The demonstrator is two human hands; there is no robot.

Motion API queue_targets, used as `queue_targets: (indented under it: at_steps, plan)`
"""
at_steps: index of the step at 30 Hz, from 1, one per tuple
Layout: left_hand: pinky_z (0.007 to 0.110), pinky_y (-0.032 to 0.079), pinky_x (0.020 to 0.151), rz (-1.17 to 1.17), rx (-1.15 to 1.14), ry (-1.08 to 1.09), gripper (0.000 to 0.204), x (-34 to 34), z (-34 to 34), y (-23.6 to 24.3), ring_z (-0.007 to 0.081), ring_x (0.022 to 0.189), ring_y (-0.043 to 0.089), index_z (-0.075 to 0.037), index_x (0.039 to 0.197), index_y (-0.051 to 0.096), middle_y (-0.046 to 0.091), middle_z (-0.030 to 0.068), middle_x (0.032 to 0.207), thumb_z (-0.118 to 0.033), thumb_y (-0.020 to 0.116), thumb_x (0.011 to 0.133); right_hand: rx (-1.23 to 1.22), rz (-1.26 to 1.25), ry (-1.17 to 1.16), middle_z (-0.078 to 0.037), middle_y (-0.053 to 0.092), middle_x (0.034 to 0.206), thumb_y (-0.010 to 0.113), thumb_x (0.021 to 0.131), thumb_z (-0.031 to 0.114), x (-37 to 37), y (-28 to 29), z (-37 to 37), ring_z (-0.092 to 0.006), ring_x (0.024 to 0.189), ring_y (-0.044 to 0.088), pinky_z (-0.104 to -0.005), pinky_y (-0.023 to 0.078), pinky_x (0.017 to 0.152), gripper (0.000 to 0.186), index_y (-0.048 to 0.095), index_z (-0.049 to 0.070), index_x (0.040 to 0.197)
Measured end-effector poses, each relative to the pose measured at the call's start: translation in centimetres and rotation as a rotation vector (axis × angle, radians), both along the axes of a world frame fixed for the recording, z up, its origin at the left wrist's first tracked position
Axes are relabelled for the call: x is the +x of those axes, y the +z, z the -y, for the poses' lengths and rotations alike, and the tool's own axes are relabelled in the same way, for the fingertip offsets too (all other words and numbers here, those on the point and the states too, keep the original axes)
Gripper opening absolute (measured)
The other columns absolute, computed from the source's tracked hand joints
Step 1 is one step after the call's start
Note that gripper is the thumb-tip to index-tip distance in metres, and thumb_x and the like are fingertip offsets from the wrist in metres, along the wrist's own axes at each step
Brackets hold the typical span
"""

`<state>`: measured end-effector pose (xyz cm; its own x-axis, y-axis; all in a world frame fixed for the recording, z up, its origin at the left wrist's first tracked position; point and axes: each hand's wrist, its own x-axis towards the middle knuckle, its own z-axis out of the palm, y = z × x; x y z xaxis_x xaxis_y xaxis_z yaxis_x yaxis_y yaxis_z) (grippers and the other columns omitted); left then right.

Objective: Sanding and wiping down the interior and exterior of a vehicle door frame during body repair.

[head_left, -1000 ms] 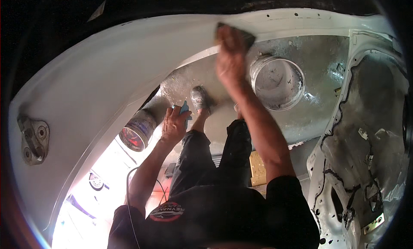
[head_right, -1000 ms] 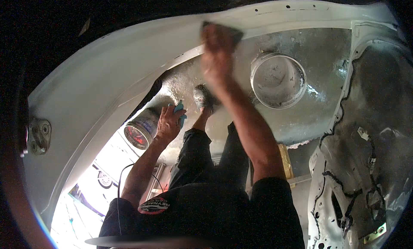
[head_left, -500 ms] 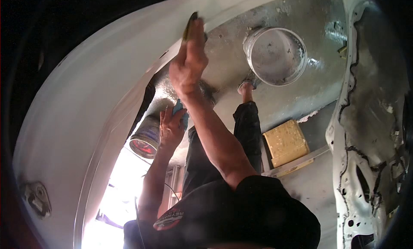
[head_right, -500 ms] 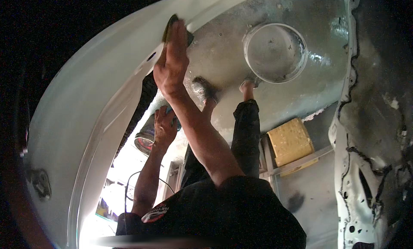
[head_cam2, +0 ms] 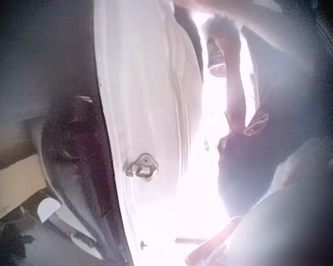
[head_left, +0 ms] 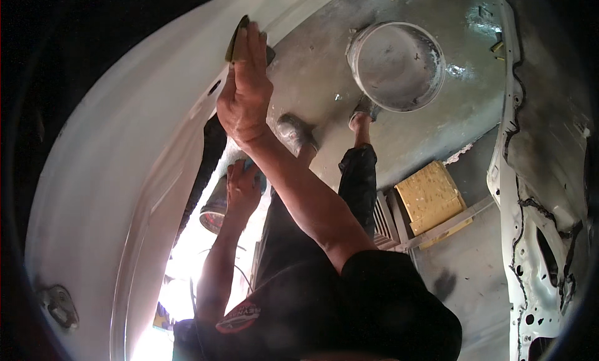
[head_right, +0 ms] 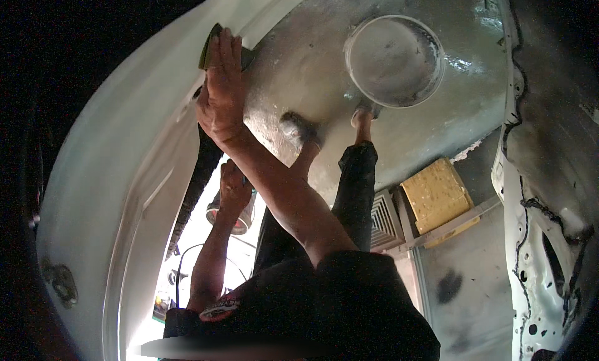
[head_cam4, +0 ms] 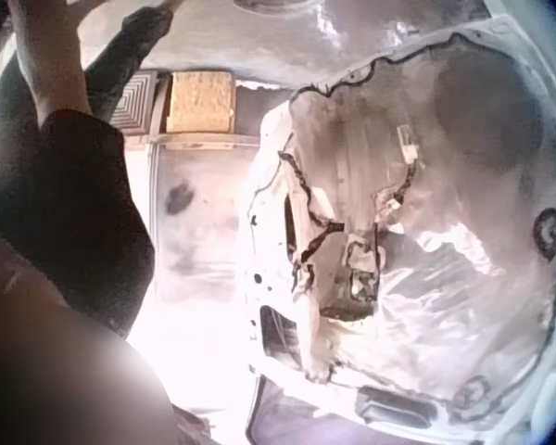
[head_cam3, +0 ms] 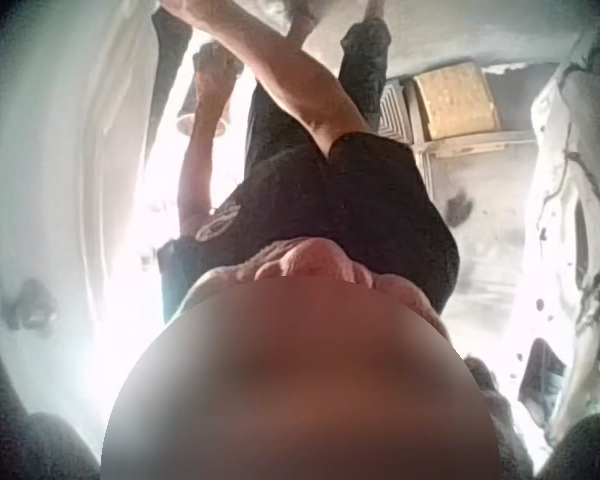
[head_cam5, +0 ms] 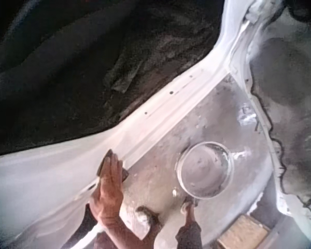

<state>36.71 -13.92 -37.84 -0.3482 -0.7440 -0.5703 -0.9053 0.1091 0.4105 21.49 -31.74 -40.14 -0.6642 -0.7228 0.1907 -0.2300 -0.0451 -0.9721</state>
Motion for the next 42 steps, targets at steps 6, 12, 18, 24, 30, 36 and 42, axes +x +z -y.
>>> queue_targets:
  at_steps: [6, 12, 18, 24, 30, 36, 42]
  plan:
    - [0.052, 0.048, 0.094, -0.074, -0.042, 0.005, 0.039, -1.5, 0.5, 0.2, 0.0413, 0.106, 0.055, -0.013, 0.118, 0.073, 0.057, 0.0181, 0.112, 0.001, 0.066, 0.082, 0.08, -0.255, -0.013, -0.031, 0.051, 0.145, 0.06, 0.085, 0.0, -13.3, -4.5, 6.5, -0.0497, 0.138, 0.045, -0.0581, 0.033, 0.12, 0.048, 0.052, -0.008, 0.131]
    - [0.052, 0.048, 0.093, -0.111, -0.035, 0.035, 0.04, -2.9, -0.5, -0.3, 0.042, 0.104, 0.055, -0.014, 0.117, 0.073, 0.059, 0.0183, 0.11, 0.002, 0.067, 0.08, 0.029, -0.628, 0.07, -0.031, 0.057, 0.131, 0.064, 0.079, 0.001, -15.3, -6.7, 4.6, -0.0518, 0.125, 0.053, -0.055, 0.046, 0.106, 0.047, 0.057, -0.004, 0.125]
    - [0.052, 0.049, 0.093, -0.122, 0.004, 0.011, 0.041, -5.4, 0.7, 0.7, 0.0423, 0.105, 0.056, -0.013, 0.117, 0.073, 0.059, 0.0199, 0.115, 0.004, 0.066, 0.081, -0.015, -0.789, -0.116, -0.025, 0.061, 0.138, 0.063, 0.088, 0.001, -25.5, -5.4, 9.3, -0.045, 0.128, 0.056, -0.0516, 0.047, 0.107, 0.043, 0.064, 0.0, 0.132]
    - [0.049, 0.051, 0.091, -0.276, -0.241, -0.045, 0.05, -12.2, 8.5, 3.8, 0.0404, 0.108, 0.057, -0.012, 0.121, 0.073, 0.059, 0.0201, 0.119, 0.006, 0.068, 0.075, -0.085, -0.912, 0.21, -0.025, 0.047, 0.154, 0.054, 0.091, -0.006, -26.6, -9.7, 4.3, -0.0466, 0.142, 0.044, -0.05, 0.034, 0.121, 0.061, 0.046, -0.002, 0.151]
    - [0.049, 0.05, 0.098, -0.215, -0.667, -0.102, 0.047, -19.8, 19.2, 4.0, 0.038, 0.114, 0.06, -0.014, 0.121, 0.074, 0.062, 0.0188, 0.122, 0.003, 0.069, 0.077, -0.098, -0.637, 0.135, -0.027, 0.054, 0.146, 0.056, 0.091, 0.0, -23.7, -7.4, 4.8, -0.0451, 0.136, 0.048, -0.0542, 0.039, 0.115, 0.055, 0.053, -0.004, 0.146]
    - [0.048, 0.052, 0.09, -0.186, -0.999, -0.282, 0.044, -21.3, 27.7, -0.2, 0.0353, 0.103, 0.059, -0.021, 0.116, 0.075, 0.064, 0.0152, 0.115, -0.005, 0.072, 0.075, 0.08, -0.87, 0.094, -0.026, 0.054, 0.145, 0.054, 0.098, 0.004, -27.0, -5.7, 9.3, -0.0412, 0.135, 0.05, -0.0467, 0.043, 0.115, 0.046, 0.054, -0.004, 0.143]
    - [0.048, 0.052, 0.09, -0.158, -0.958, -0.251, 0.038, -22.4, 28.0, -1.7, 0.0361, 0.102, 0.059, -0.022, 0.116, 0.075, 0.062, 0.0137, 0.118, -0.015, 0.072, 0.078, 0.1, -0.92, 0.402, -0.012, 0.046, 0.157, 0.066, 0.082, 0.018, -24.1, -6.2, 4.9, -0.039, 0.142, 0.043, -0.0461, 0.042, 0.116, 0.073, 0.048, 0.008, 0.152]
